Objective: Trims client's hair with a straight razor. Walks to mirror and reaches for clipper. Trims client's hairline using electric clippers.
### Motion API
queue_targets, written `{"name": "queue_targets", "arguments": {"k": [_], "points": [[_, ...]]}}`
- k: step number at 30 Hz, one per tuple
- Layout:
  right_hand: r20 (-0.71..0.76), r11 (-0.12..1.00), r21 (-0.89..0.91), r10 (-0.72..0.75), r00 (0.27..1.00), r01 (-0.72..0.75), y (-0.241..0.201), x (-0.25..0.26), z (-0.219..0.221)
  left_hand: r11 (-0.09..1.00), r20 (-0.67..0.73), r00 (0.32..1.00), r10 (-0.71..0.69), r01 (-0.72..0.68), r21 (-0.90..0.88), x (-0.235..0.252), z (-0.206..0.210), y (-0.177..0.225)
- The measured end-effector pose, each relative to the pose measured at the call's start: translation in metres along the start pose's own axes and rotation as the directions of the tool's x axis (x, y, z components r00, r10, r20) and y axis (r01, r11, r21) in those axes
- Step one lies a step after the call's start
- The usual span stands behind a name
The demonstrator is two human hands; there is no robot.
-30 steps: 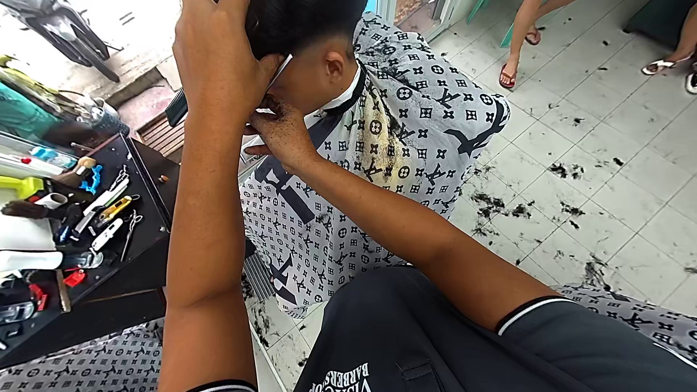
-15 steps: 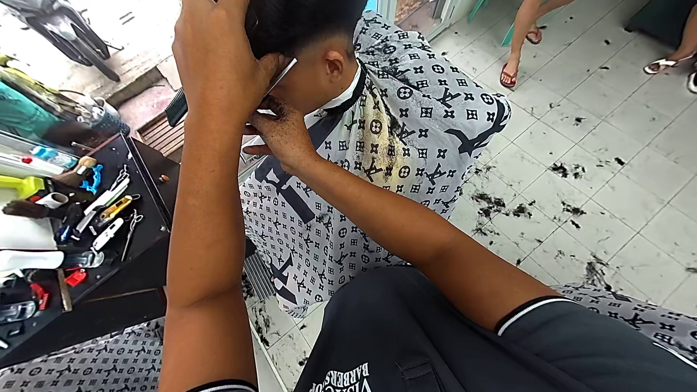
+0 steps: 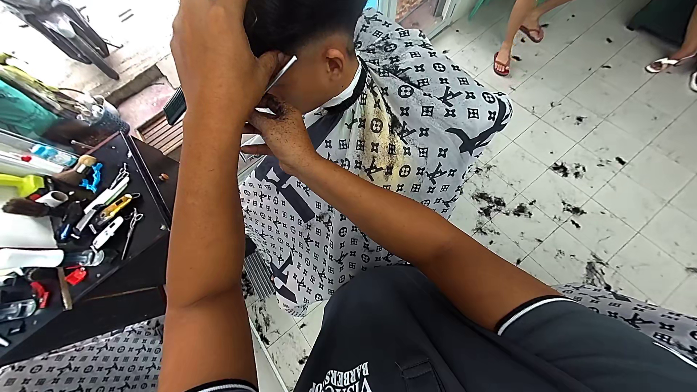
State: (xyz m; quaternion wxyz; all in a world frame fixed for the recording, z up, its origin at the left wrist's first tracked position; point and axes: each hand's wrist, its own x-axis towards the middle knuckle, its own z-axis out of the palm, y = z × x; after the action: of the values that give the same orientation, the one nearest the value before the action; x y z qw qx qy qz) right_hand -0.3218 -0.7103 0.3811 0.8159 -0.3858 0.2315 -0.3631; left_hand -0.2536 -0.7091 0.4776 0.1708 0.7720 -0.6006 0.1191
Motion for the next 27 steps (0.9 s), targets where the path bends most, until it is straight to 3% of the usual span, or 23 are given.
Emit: {"name": "queue_targets", "arguments": {"k": [16, 21, 27], "points": [[0.001, 0.999, 0.031, 0.01, 1.0, -0.01, -0.0007, -0.0025, 0.0002, 1.0, 0.009, 1.0, -0.017, 0.017, 0.003, -0.0006, -0.0013, 0.0028], [-0.012, 0.991, 0.115, 0.066, 0.998, -0.064, 0.0037, -0.0032, -0.0047, 0.999, 0.015, 0.999, -0.039, 0.039, -0.007, -0.0006, -0.0027, 0.0046], [-0.009, 0.998, 0.053, 0.04, 0.999, -0.039, -0.0024, -0.0052, -0.002, 1.0, 0.013, 1.0, -0.025, 0.025, -0.005, -0.0011, -0.0012, 0.0036]]}}
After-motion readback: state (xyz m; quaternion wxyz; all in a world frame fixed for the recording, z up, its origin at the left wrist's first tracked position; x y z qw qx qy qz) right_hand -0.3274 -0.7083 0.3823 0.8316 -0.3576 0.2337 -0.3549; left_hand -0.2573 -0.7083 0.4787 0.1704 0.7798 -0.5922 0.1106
